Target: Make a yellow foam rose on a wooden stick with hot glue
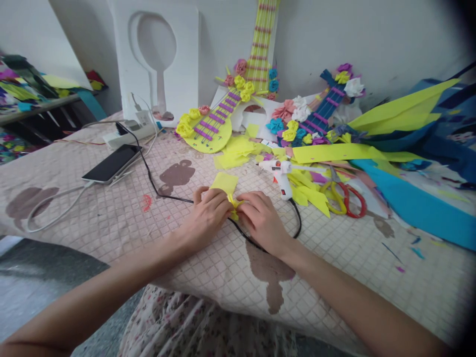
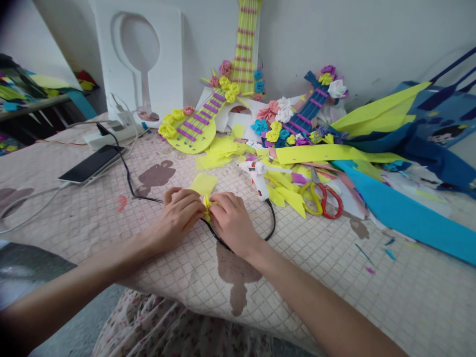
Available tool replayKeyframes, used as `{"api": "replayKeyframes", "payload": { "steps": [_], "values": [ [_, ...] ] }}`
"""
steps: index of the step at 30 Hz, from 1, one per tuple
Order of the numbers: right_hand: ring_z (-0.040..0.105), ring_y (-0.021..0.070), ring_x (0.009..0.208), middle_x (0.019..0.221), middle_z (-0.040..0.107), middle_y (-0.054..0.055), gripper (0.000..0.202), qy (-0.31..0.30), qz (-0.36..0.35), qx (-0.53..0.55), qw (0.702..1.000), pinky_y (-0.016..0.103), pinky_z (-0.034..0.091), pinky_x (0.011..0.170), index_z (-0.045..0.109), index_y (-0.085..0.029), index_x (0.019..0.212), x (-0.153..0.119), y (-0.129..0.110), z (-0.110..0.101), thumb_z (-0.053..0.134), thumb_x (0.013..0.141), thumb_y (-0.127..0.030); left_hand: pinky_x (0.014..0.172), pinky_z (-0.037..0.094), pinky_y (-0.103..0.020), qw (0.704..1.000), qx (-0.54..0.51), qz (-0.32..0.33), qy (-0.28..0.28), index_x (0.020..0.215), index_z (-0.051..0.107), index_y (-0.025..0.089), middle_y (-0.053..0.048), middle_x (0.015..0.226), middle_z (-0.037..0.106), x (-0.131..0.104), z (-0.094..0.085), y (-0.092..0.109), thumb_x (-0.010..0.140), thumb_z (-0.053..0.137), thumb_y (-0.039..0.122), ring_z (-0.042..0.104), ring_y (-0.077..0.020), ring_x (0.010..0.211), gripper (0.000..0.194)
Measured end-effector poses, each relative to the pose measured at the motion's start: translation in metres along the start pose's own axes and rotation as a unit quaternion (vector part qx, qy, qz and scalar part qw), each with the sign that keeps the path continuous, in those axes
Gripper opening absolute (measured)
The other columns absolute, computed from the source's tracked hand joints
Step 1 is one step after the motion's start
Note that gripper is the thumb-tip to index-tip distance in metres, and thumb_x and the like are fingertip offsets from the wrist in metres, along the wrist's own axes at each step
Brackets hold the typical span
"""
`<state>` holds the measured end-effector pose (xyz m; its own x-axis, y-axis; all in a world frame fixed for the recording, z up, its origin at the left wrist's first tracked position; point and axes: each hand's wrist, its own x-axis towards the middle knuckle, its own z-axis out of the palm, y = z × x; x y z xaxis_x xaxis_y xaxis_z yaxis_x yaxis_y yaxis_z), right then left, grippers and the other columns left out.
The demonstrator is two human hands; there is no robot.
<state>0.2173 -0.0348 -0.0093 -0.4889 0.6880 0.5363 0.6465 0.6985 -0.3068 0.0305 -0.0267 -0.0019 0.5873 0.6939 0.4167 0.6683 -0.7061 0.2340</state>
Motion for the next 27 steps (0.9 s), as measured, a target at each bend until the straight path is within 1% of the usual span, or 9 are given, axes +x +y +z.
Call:
{"api": "replayKeyframes", "payload": {
  "steps": [4,7,10,12,16,23,27],
  "values": [
    [0.049,0.0228,0.104,0.109,0.058,0.011,0.012,0.027,0.022,0.01,0.999,0.043,0.044,0.09,0.058,-0.018,0.082,0.0,-0.003,-0.004,0.048,0.088,-0.018,0.096,0.027,-0.045,1.0,0.008,-0.006,0.001,0.085,0.056,0.017,-0.004,0.086,0.061,0.001,0.0,0.001,0.093,0.041,0.019,0.049,-0.0209,0.097,0.017],
    [0.047,0.0252,0.108,0.111,0.057,0.01,0.01,0.019,0.019,0.006,1.0,0.046,0.043,0.091,0.058,-0.019,0.075,0.001,-0.005,-0.004,0.054,0.084,-0.02,0.095,0.027,-0.045,1.0,0.008,-0.005,0.007,0.084,0.056,0.017,-0.004,0.085,0.061,0.0,0.002,0.0,0.093,0.041,0.019,0.049,-0.0208,0.097,0.018],
    [0.045,0.0262,0.113,0.114,0.057,0.011,0.01,0.01,0.01,0.002,1.0,0.047,0.042,0.093,0.058,-0.019,0.074,0.001,-0.006,-0.001,0.054,0.082,-0.015,0.095,0.027,-0.045,1.0,0.007,0.001,0.012,0.083,0.055,0.017,-0.003,0.085,0.061,0.0,0.003,-0.001,0.093,0.042,0.019,0.05,-0.0208,0.097,0.017],
    [0.044,0.0256,0.115,0.115,0.057,0.011,0.012,0.004,0.005,0.002,1.0,0.047,0.042,0.094,0.058,-0.018,0.074,0.001,-0.005,0.001,0.052,0.082,-0.011,0.095,0.027,-0.044,1.0,0.006,0.002,0.013,0.083,0.055,0.017,-0.003,0.086,0.061,-0.001,0.004,-0.001,0.092,0.042,0.019,0.05,-0.0207,0.097,0.016],
    [0.041,0.0255,0.118,0.119,0.055,0.012,0.012,-0.005,-0.008,0.015,1.0,0.048,0.042,0.097,0.059,-0.017,0.077,0.0,-0.003,0.003,0.052,0.082,-0.01,0.095,0.026,-0.045,1.0,0.007,0.0,0.028,0.084,0.056,0.018,-0.003,0.087,0.062,-0.001,0.004,-0.001,0.092,0.042,0.019,0.05,-0.0205,0.097,0.016],
    [0.042,0.0258,0.117,0.119,0.054,0.012,0.014,-0.01,-0.022,0.028,0.999,0.051,0.043,0.096,0.061,-0.018,0.083,-0.001,-0.003,0.006,0.05,0.083,-0.009,0.094,0.026,-0.043,0.999,0.007,-0.007,0.036,0.083,0.056,0.018,-0.004,0.089,0.062,-0.001,0.004,0.0,0.092,0.042,0.019,0.051,-0.0197,0.096,0.017],
    [0.042,0.0251,0.117,0.118,0.054,0.012,0.013,-0.015,-0.029,0.032,0.999,0.049,0.043,0.096,0.062,-0.017,0.085,-0.001,-0.003,0.006,0.051,0.084,-0.01,0.094,0.027,-0.043,0.999,0.005,-0.01,0.036,0.083,0.057,0.018,-0.003,0.088,0.062,-0.001,0.005,0.0,0.091,0.044,0.02,0.051,-0.0197,0.095,0.015]
  ]
}}
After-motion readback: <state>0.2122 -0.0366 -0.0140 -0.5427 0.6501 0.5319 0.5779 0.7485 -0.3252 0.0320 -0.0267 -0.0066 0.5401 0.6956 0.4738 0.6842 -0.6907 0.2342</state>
